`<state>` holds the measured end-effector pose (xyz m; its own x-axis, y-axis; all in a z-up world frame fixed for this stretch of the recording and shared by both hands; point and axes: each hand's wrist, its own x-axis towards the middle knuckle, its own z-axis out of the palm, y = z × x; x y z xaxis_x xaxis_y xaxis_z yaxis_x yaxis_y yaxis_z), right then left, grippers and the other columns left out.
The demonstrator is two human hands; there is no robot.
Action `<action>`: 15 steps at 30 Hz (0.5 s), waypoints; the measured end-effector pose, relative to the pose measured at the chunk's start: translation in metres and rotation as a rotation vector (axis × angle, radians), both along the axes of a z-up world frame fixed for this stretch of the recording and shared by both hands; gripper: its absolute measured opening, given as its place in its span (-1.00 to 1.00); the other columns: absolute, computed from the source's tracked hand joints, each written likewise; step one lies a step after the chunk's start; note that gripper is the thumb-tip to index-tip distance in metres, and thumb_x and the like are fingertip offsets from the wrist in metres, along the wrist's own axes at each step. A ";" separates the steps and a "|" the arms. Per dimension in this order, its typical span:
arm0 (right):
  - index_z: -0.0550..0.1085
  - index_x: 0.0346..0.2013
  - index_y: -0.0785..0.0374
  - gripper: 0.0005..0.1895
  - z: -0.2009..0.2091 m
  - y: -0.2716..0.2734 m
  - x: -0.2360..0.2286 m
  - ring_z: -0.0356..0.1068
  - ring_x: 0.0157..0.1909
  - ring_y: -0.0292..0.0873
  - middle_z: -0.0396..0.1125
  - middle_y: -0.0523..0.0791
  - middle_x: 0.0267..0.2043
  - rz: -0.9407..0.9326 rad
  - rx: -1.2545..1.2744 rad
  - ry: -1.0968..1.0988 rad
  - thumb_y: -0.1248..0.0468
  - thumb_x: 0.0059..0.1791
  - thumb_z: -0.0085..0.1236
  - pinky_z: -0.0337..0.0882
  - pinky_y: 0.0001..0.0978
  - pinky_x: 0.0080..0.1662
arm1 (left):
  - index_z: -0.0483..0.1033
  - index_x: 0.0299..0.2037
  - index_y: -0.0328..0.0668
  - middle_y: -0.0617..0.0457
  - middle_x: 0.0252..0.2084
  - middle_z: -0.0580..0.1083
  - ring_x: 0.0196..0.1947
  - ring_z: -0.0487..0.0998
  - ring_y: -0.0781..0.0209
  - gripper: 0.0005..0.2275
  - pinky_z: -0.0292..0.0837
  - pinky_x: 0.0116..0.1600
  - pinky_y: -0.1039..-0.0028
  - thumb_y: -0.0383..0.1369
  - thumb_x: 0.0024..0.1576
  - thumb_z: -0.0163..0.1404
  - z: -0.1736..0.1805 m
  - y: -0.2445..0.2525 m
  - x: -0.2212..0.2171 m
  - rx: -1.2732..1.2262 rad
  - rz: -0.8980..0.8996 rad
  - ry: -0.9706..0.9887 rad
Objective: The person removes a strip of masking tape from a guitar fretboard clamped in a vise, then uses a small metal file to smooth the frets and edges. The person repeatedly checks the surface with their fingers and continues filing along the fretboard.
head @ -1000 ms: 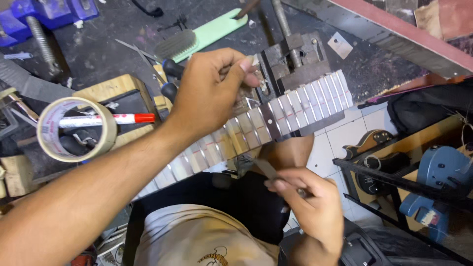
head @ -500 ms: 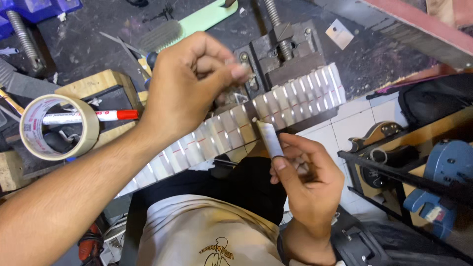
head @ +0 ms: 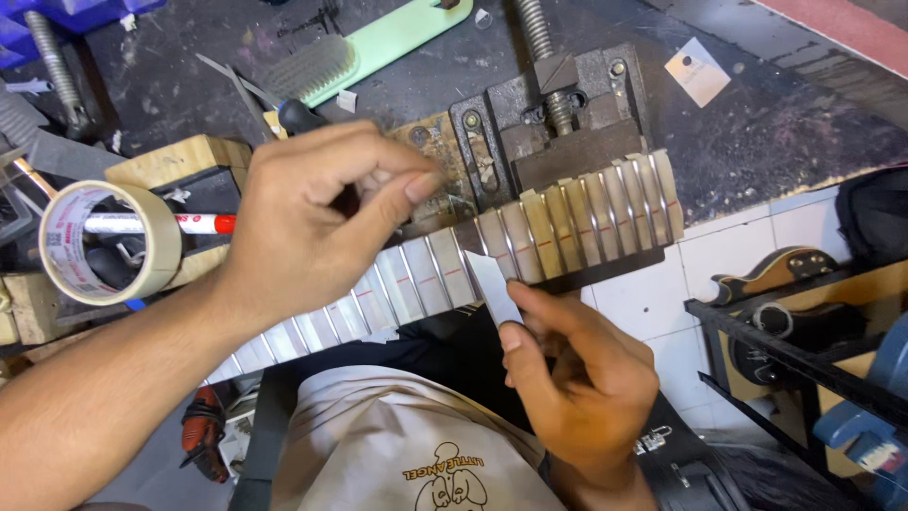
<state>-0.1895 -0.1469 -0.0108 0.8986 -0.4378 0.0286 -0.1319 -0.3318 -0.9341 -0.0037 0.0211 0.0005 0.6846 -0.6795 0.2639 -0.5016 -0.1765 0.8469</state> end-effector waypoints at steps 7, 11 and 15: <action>0.61 -0.04 0.34 -0.79 0.003 -0.001 0.006 0.06 -0.60 -0.35 0.33 -0.18 -0.49 0.059 -0.266 -0.086 0.42 0.02 0.27 0.16 -0.54 -0.47 | 0.64 -0.12 -0.43 -0.02 -0.36 0.52 -0.48 0.39 0.29 -0.89 0.29 -0.33 0.52 -0.52 0.37 0.06 0.010 0.001 -0.005 0.037 0.005 -0.039; 0.61 -0.05 0.35 -0.79 0.000 -0.002 0.003 0.15 -0.59 -0.33 0.45 -0.14 -0.41 0.064 -0.299 -0.122 0.42 0.02 0.27 0.25 -0.54 -0.44 | 0.65 -0.15 -0.39 0.02 -0.40 0.45 -0.52 0.33 0.31 -0.90 0.24 -0.34 0.52 -0.54 0.36 0.05 0.013 0.003 -0.006 0.051 0.001 -0.043; 0.60 -0.04 0.37 -0.80 0.003 0.000 0.008 0.06 -0.60 -0.33 0.40 -0.17 -0.45 0.076 -0.305 -0.109 0.43 0.03 0.25 0.19 -0.53 -0.47 | 0.65 -0.16 -0.37 0.04 -0.42 0.44 -0.52 0.33 0.32 -0.90 0.24 -0.33 0.52 -0.54 0.36 0.06 0.013 0.004 -0.006 0.054 0.010 -0.025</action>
<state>-0.1816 -0.1470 -0.0080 0.9127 -0.3265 0.2457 -0.0011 -0.6033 -0.7975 -0.0099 0.0249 0.0131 0.6850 -0.6863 0.2444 -0.5207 -0.2266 0.8231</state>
